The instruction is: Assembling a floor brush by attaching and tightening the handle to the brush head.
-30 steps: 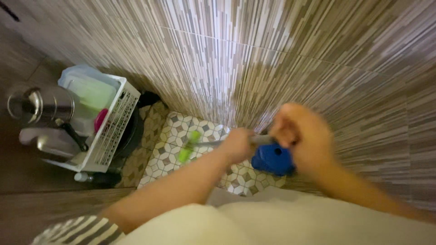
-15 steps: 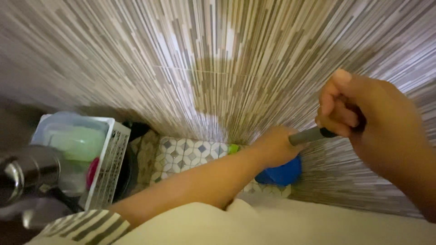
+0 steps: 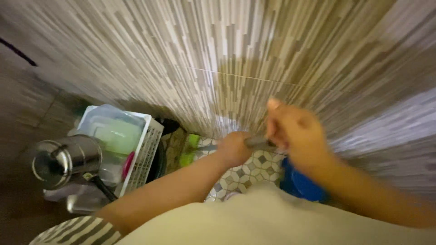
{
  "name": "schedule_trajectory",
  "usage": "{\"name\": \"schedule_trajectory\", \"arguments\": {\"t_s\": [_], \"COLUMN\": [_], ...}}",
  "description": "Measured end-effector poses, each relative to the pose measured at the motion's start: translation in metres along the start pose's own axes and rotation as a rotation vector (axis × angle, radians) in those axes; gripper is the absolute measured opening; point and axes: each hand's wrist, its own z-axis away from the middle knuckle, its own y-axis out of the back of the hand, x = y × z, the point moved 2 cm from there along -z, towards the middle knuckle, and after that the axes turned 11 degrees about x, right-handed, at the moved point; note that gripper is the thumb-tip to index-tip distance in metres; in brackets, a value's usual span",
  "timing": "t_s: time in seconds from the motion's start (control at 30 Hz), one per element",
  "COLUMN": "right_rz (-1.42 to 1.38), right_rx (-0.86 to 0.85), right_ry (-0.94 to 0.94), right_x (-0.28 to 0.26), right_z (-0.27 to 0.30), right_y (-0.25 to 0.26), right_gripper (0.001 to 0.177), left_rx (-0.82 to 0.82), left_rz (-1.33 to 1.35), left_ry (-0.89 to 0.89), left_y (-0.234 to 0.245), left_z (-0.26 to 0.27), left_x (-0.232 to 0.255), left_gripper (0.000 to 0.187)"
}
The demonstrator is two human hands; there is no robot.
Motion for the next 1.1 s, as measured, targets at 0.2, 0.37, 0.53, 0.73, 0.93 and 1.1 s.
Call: {"name": "schedule_trajectory", "arguments": {"t_s": [0.2, 0.37, 0.53, 0.73, 0.93, 1.1], "right_rz": [-0.087, -0.294, -0.096, -0.207, -0.142, -0.270], "right_rx": [0.006, -0.035, -0.020, -0.170, -0.623, -1.182], "right_ry": [-0.004, 0.062, 0.172, 0.102, 0.427, -0.942], "right_x": [-0.081, -0.031, -0.013, 0.017, -0.040, 0.013], "right_z": [0.000, -0.009, -0.015, -0.035, -0.017, -0.074], "right_y": [0.035, 0.030, 0.003, -0.006, -0.048, -0.081], "right_gripper": [0.048, 0.040, 0.044, 0.045, 0.065, 0.067], "left_rx": [0.030, 0.038, 0.213, 0.270, 1.174, 0.764], "left_rz": [0.256, 0.224, 0.088, 0.548, 0.090, 0.554], "left_ry": [-0.121, -0.166, -0.214, -0.065, -0.199, 0.356], "left_y": [0.024, 0.010, 0.002, 0.062, 0.139, 0.128], "left_z": [-0.007, -0.013, -0.021, 0.015, 0.089, 0.108], "left_x": [0.088, 0.050, 0.009, 0.086, 0.161, 0.171], "left_gripper": [0.023, 0.022, 0.037, 0.043, 0.075, 0.025]}}
